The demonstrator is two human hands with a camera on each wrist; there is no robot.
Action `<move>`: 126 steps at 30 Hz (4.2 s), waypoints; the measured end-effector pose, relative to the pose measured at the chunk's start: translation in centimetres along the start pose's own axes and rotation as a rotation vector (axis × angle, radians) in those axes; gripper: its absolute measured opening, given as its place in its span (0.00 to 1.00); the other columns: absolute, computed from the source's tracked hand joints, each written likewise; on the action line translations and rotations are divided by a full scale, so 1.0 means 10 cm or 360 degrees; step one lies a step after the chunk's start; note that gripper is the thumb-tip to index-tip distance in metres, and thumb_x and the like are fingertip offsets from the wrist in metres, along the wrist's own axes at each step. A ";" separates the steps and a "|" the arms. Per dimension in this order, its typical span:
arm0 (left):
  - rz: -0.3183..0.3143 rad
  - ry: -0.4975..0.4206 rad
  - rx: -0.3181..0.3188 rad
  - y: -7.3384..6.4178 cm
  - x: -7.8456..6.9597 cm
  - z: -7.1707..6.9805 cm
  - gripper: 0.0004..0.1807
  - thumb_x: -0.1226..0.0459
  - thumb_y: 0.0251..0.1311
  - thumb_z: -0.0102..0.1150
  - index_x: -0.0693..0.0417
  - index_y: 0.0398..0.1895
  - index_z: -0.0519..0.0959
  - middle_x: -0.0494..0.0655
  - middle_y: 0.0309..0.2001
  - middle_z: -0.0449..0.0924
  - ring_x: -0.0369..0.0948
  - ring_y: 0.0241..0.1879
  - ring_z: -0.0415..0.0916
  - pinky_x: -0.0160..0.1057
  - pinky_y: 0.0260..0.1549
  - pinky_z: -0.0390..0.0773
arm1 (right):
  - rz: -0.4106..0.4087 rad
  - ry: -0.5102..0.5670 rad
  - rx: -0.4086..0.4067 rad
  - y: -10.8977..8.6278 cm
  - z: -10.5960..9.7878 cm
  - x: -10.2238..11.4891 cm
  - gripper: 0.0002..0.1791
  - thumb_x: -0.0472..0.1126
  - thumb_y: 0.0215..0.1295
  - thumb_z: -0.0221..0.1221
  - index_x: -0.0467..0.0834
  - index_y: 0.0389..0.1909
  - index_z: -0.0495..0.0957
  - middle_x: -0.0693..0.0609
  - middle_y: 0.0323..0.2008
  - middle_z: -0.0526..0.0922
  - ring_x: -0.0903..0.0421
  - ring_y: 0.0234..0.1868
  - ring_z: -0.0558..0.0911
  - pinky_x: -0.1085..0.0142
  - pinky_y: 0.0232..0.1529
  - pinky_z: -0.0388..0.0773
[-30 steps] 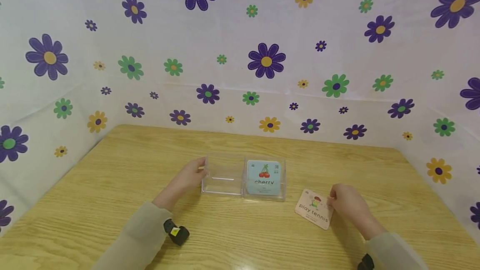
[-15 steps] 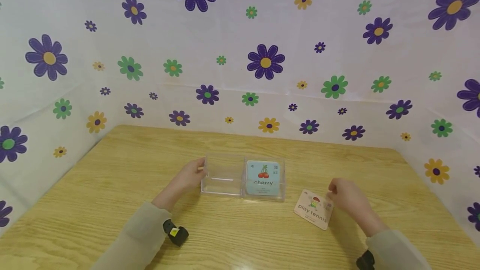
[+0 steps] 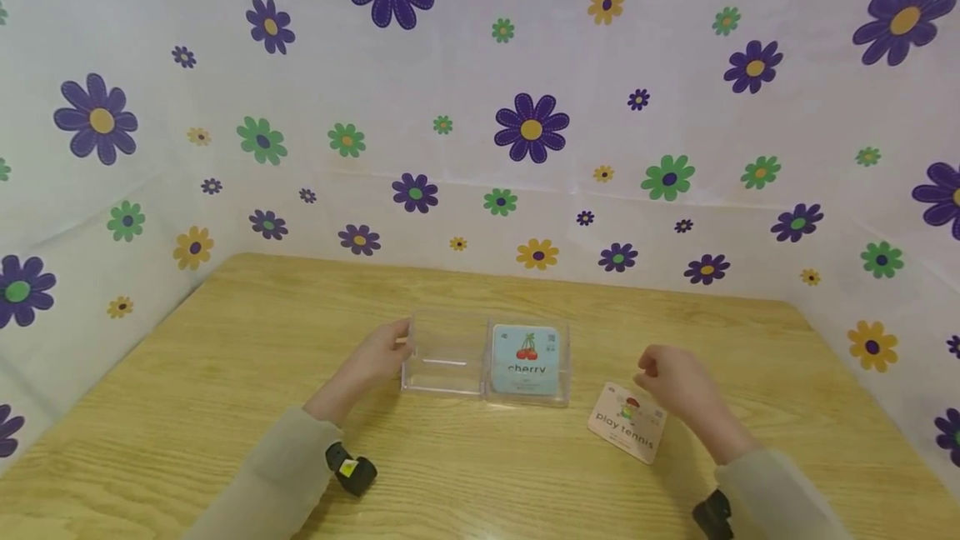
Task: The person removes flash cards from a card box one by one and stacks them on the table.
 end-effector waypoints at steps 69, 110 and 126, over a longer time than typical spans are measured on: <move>0.0071 0.0005 0.0000 -0.01 0.04 -0.02 0.22 0.73 0.64 0.38 0.69 0.61 0.57 0.65 0.60 0.58 0.58 0.55 0.63 0.51 0.52 0.65 | -0.0207 0.0115 -0.0226 0.50 0.29 0.83 0.15 0.37 0.49 0.64 0.33 0.37 0.75 0.46 0.32 0.79 0.51 0.34 0.76 0.57 0.35 0.76; 0.0030 0.0001 0.0003 -0.03 0.01 -0.01 0.23 0.73 0.64 0.38 0.71 0.62 0.55 0.65 0.61 0.57 0.58 0.55 0.62 0.52 0.52 0.64 | -0.0196 0.0122 -0.0272 0.49 0.25 0.83 0.12 0.36 0.52 0.62 0.33 0.36 0.75 0.47 0.29 0.76 0.52 0.30 0.73 0.59 0.30 0.74; 0.0026 -0.0025 0.0017 -0.02 0.02 -0.01 0.23 0.74 0.63 0.39 0.70 0.62 0.55 0.64 0.61 0.57 0.58 0.55 0.62 0.52 0.52 0.65 | -0.0198 0.0233 -0.0337 0.48 0.21 0.86 0.12 0.33 0.53 0.60 0.32 0.38 0.74 0.45 0.31 0.78 0.51 0.32 0.75 0.59 0.32 0.77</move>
Point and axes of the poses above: each hand's wrist, its own y-axis towards the middle knuckle, its own z-axis out of the palm, x = y × z, the point moved 2 cm from there along y, towards the middle knuckle
